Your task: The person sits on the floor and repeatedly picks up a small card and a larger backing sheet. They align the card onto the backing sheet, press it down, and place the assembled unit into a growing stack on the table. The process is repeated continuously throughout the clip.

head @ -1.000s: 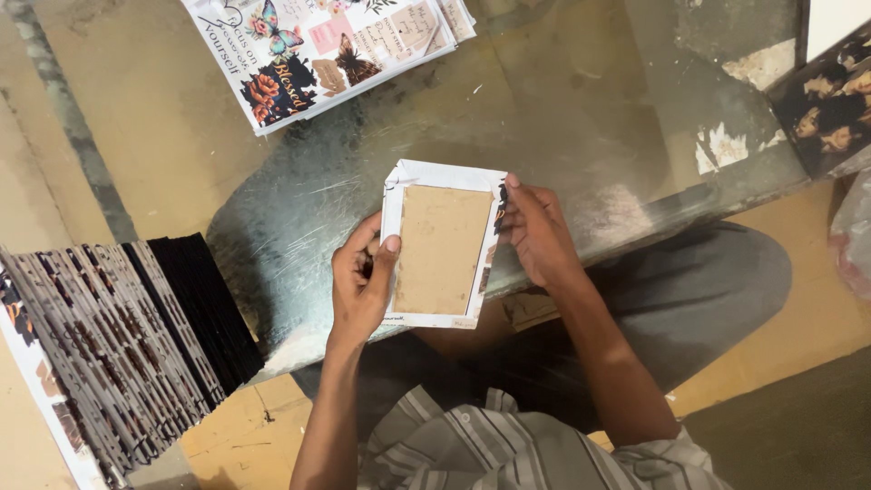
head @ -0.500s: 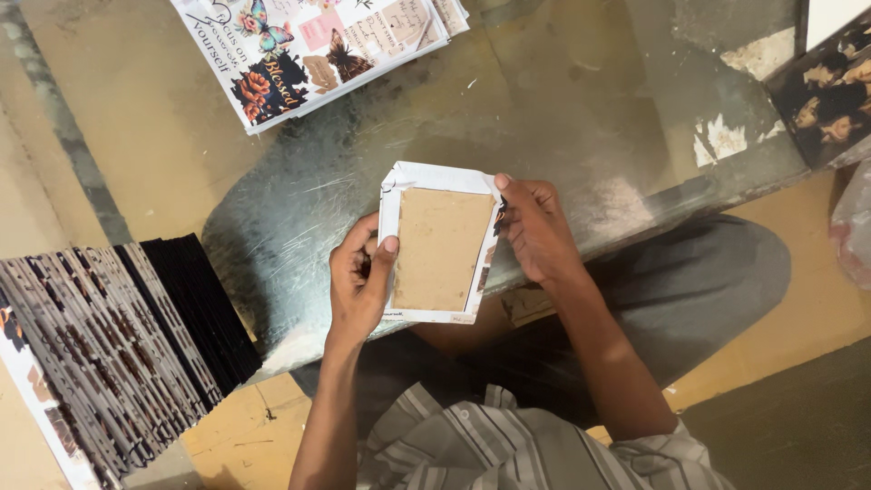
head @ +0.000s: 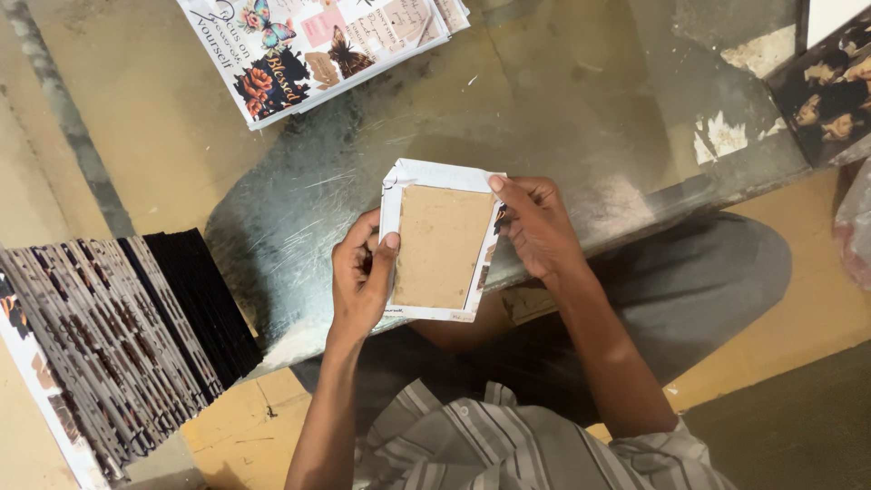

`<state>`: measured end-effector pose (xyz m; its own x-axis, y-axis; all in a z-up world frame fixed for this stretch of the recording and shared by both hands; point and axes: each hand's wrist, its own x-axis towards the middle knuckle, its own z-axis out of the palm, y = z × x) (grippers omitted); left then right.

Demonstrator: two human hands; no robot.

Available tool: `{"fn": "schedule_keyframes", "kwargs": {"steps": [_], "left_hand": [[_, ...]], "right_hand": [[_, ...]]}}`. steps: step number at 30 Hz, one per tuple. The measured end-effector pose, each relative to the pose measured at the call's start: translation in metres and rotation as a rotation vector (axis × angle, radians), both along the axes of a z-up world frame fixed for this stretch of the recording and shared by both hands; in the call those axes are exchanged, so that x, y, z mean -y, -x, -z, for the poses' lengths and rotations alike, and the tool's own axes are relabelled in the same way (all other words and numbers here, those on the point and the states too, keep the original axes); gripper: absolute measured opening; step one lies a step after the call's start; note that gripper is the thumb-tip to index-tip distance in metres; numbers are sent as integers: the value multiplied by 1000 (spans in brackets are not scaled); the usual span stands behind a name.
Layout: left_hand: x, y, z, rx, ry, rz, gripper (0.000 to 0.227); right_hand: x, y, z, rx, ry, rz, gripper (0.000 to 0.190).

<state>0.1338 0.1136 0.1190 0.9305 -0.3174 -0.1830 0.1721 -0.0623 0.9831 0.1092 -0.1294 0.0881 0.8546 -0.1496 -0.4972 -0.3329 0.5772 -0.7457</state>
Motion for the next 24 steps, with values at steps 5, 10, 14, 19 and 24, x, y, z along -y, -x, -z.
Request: {"fn": "schedule_keyframes", "kwargs": {"steps": [5,10,14,19,24], "left_hand": [[-1,0,2,-7,15,10,28],[-1,-3,0,-6,57,22,30],[-2,-5,-3,-17,60,39,33],[-7,-13,-9,-130,143,89,37],[-12,-18,-18,-138,126,138,32]], "right_hand": [[0,-2,-4,-5,-1,-27,18],[12,-6,-8,1,177,-171,20],[15,-9,-14,1,269,-210,20],[39,-19,-58,192,239,-553,32],[43,-31,-68,207,426,-619,24]]}}
